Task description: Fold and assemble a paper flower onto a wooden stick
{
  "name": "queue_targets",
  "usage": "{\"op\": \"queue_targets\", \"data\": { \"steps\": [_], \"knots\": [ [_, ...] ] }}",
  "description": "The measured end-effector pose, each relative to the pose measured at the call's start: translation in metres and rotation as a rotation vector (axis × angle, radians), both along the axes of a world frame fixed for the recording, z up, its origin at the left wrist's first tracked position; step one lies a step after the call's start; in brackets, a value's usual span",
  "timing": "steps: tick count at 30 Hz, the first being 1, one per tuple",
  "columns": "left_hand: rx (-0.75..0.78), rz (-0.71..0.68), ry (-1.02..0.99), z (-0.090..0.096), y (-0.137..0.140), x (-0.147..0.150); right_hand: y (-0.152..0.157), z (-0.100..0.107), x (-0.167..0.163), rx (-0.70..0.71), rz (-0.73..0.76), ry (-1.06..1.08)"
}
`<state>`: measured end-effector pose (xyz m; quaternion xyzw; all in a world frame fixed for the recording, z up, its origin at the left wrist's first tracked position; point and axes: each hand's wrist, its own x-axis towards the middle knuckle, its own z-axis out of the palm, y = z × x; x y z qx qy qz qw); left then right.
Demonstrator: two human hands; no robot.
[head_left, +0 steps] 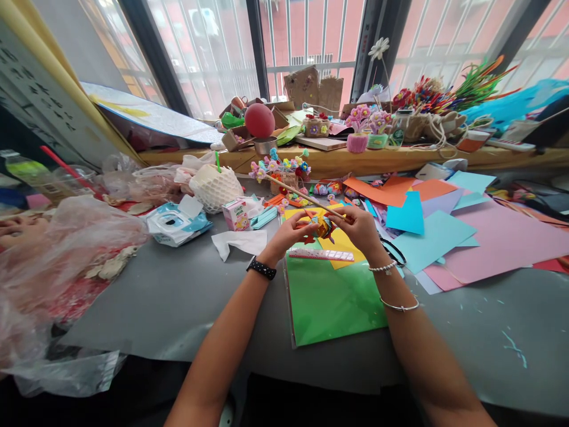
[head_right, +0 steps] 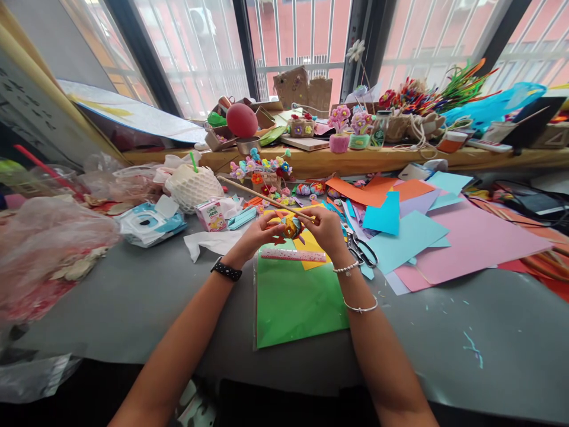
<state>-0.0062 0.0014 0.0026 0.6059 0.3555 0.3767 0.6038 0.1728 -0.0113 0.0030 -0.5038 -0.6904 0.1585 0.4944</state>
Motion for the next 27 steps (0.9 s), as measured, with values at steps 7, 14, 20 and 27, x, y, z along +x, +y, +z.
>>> {"op": "queue_targets", "data": {
  "steps": [7, 14, 20, 27],
  "knots": [
    [0.013, 0.005, -0.002, -0.0011, -0.0002, 0.0019, -0.0014, 0.0013, -0.0012, 0.065, -0.040, -0.073],
    [0.025, 0.030, -0.001, -0.0053, 0.0042, 0.0008, -0.0014, 0.0019, 0.0003, -0.014, 0.015, -0.031],
    [0.012, 0.034, 0.013, -0.0051, 0.0013, 0.0034, -0.0024, 0.0041, -0.0002, 0.012, -0.045, -0.120],
    [0.016, 0.026, 0.050, -0.0043, -0.0006, 0.0047, -0.0015, 0.0027, -0.0014, 0.031, -0.058, -0.166]
  ]
}}
